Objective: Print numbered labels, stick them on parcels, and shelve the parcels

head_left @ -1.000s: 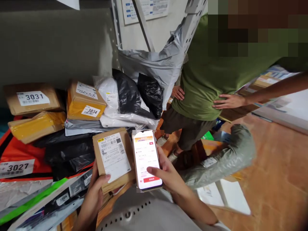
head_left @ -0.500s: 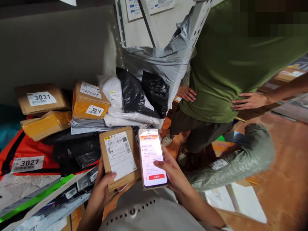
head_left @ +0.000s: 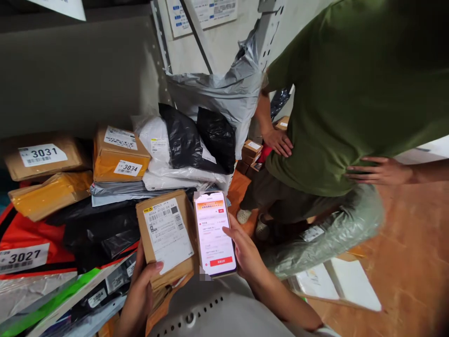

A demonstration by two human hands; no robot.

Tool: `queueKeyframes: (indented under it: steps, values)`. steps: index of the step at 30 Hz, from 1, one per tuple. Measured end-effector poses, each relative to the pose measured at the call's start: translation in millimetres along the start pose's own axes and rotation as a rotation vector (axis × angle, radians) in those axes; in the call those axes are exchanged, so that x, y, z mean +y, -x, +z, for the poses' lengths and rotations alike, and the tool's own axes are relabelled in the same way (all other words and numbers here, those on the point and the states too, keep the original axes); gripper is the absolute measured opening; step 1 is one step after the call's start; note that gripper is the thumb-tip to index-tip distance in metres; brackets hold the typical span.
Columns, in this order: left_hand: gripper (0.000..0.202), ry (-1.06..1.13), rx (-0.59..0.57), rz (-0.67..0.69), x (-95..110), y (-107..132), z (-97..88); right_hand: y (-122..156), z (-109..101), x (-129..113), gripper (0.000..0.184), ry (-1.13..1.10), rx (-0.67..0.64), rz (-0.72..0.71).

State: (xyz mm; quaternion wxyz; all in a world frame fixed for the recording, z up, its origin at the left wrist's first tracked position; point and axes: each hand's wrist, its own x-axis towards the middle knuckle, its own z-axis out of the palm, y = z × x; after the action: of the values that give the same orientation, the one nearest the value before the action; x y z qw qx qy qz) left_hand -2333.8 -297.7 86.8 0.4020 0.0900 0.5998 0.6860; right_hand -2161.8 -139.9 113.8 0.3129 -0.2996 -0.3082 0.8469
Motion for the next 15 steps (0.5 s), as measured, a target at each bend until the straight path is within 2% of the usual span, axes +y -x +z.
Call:
queueKeyframes:
  steps: [4,10,15]
  values:
    - [0.095,0.002,0.003,-0.013,-1,0,-3.5,-1,4,2,0.049,-0.051,-0.008,0.016]
    - [0.093,0.042,0.055,-0.051,-1,1,-3.4,-4,8,2,0.046,-0.046,-0.063,0.044]
    - [0.073,0.039,0.069,-0.015,-10,2,-14.1,-8,12,1,0.038,-0.042,-0.035,0.013]
